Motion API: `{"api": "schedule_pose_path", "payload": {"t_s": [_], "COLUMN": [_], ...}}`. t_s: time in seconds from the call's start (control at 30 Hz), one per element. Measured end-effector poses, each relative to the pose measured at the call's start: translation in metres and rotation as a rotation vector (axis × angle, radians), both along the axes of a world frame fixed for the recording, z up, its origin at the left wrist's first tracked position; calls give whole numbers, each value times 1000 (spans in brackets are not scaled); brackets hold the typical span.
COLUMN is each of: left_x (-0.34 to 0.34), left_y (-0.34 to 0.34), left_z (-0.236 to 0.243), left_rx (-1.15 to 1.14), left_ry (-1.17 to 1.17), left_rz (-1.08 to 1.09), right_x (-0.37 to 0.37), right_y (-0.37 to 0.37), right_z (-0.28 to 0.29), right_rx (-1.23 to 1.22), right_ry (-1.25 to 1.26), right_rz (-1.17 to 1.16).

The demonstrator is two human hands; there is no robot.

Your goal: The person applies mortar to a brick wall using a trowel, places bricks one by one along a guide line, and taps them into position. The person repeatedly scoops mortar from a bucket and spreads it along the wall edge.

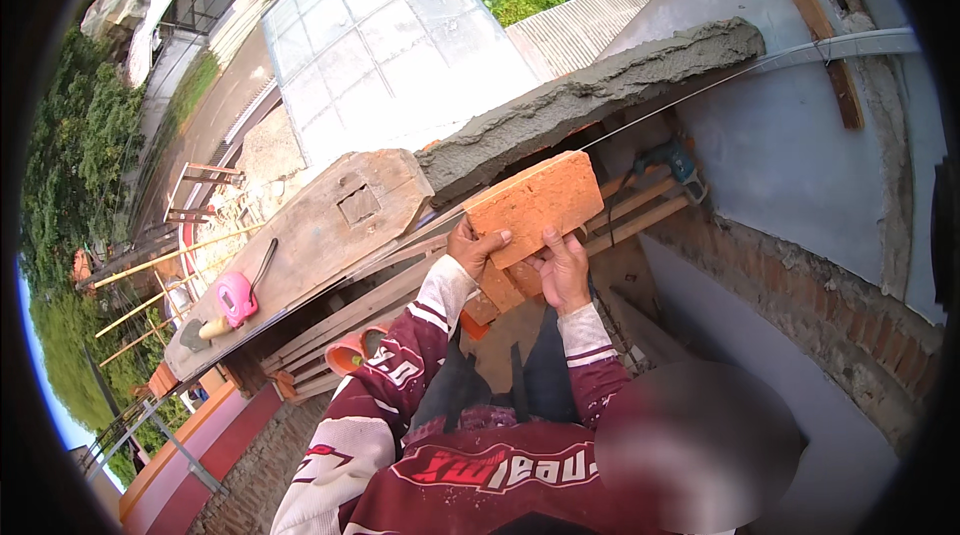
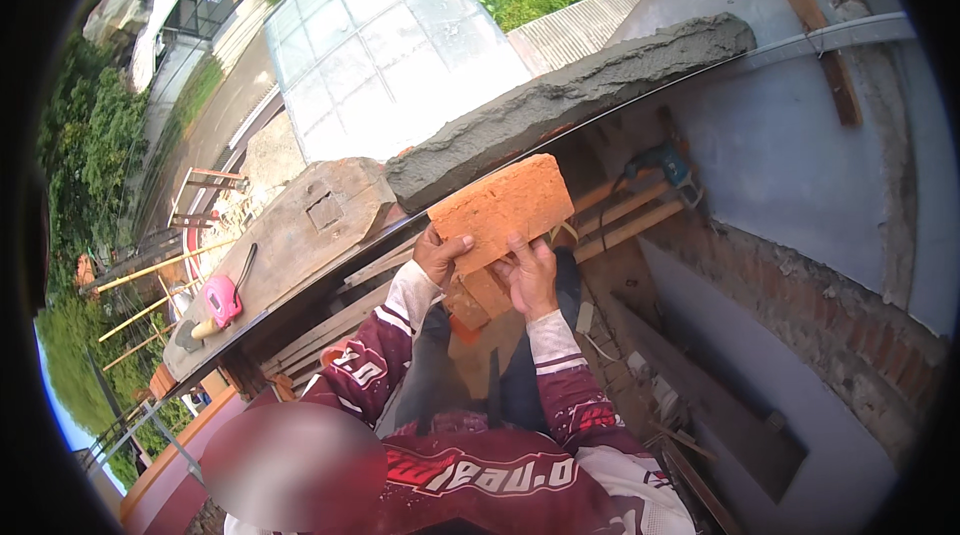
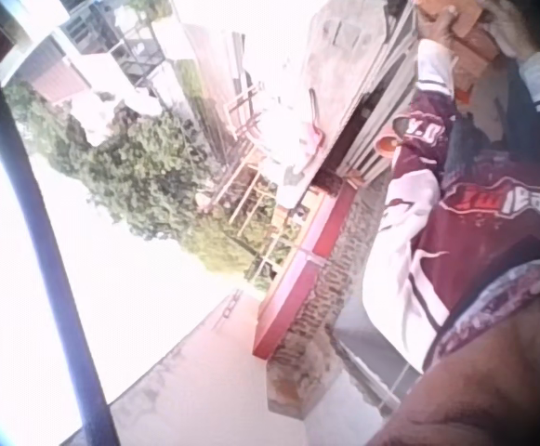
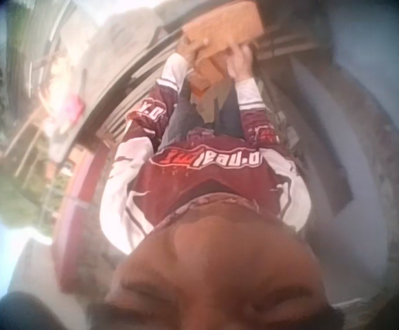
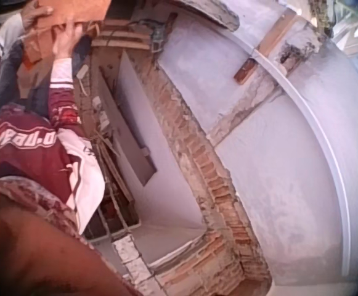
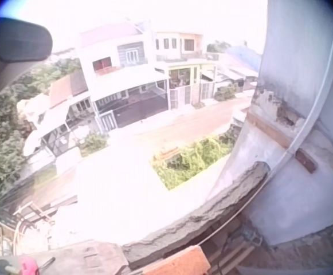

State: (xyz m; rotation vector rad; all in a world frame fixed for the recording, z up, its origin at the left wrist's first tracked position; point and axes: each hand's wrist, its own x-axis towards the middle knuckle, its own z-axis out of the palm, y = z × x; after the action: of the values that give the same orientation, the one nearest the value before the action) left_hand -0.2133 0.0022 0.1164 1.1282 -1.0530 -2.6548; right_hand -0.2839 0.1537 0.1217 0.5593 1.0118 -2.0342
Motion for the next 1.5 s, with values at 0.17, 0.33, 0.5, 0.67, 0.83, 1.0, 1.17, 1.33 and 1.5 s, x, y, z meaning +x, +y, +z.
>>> {"api": "schedule_pose_path", "payload": {"t_s": [0.17, 0.33, 0.5, 0.67, 0.83, 1.0, 1.17, 1.33, 1.5], "left_x": [18, 160, 296, 402, 408, 368, 345, 349, 345], "left_y": [0, 23, 21, 4, 5, 0, -1, -1, -2], "left_z": [-6, -30, -43, -92, -109, -88, -79, -87, -84], "left_rx": [84, -164, -236, -306, -300, -210, -157, -205, -216], "left_ry": [-182, -577, -762, -967, -991, -943, -890, -912, -944], "left_rz": [190, -140, -216, -261, -288, -298, -266, -328, -350], "right_x": [-29, -28, -21, -19, -16, -20, -19, -17, -16], "right_y": [-38, -92, -124, -142, -139, -139, -142, -148, -146], "right_z": [-5, -14, -16, -16, -24, -25, -20, -25, -28], "right_rx": [61, 94, 216, 286, 315, 338, 376, 385, 380], "right_ry": [192, 150, 162, 211, 220, 239, 244, 256, 254], "right_rz": [80, 19, -16, -22, 17, 40, 35, -12, 20]}}
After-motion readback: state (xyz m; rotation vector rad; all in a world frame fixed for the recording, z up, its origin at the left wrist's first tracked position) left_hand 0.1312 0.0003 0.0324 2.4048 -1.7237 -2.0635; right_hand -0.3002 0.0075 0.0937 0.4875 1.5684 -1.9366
